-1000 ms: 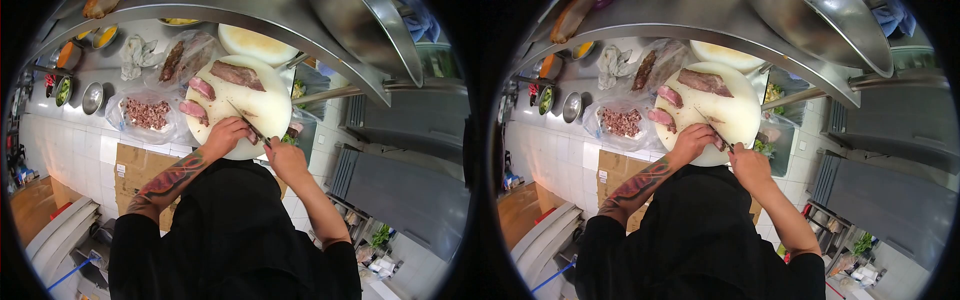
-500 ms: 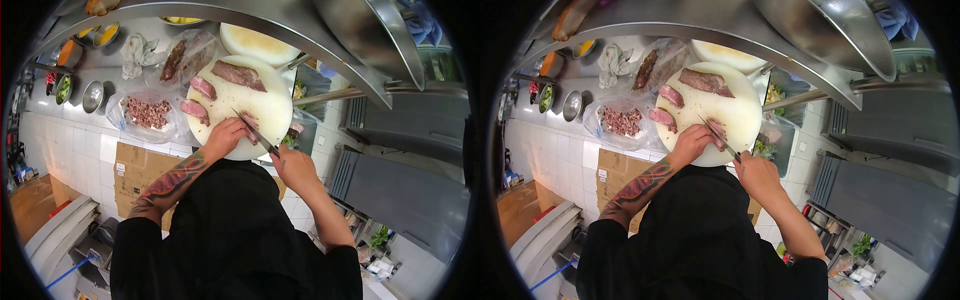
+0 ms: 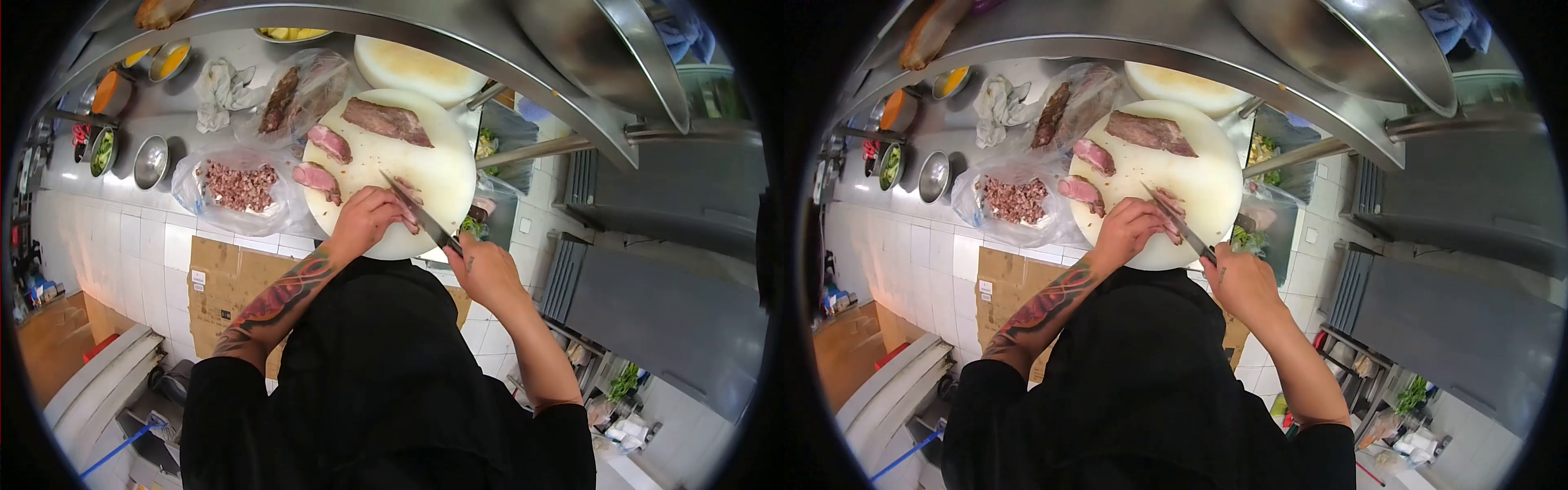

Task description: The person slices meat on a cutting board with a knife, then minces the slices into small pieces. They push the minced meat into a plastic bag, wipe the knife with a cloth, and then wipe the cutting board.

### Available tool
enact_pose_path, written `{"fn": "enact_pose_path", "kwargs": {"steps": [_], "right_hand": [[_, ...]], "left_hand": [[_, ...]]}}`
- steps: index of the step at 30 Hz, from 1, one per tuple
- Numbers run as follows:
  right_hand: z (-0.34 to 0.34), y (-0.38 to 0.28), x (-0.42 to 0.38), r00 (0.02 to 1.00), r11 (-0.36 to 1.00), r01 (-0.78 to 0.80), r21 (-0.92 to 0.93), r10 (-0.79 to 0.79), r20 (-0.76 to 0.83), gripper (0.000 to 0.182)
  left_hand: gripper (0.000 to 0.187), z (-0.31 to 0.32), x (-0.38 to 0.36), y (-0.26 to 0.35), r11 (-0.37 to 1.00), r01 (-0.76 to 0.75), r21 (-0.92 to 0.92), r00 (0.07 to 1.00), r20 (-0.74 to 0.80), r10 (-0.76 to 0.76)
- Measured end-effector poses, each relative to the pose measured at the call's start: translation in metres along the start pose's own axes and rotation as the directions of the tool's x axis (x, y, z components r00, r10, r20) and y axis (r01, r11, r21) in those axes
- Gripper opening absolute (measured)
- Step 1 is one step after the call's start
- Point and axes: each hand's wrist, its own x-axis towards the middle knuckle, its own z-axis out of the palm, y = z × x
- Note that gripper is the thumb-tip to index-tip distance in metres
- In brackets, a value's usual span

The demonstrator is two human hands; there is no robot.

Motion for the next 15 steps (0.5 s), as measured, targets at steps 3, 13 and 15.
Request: {"fn": "enact_pose_path", "kwargs": {"steps": [3, 13, 15], "right_hand": [[-0.004, -0.008, -0.011, 0.999, 0.999, -0.029, -0.016, 0.029, 0.044, 0.034], [0.044, -0.012, 0.025, 0.996, 0.995, -0.085, -0.051, 0.086, 0.026, 0.038], [0.046, -0.005, 0.029, 0.997, 0.996, -0.081, -0.041, 0.081, 0.016, 0.038]], "left_hand": [[0.021, 0.005, -0.002, -0.001, 0.999, -0.032, 0.024, 0.998, 0.055, 0.03], [0.011, 0.007, -0.002, 0.001, 0.996, -0.022, 0.091, 0.997, 0.071, 0.015], [0.01, 0.008, -0.003, -0.001, 0.993, 0.017, 0.115, 0.996, 0.089, -0.027]]}}
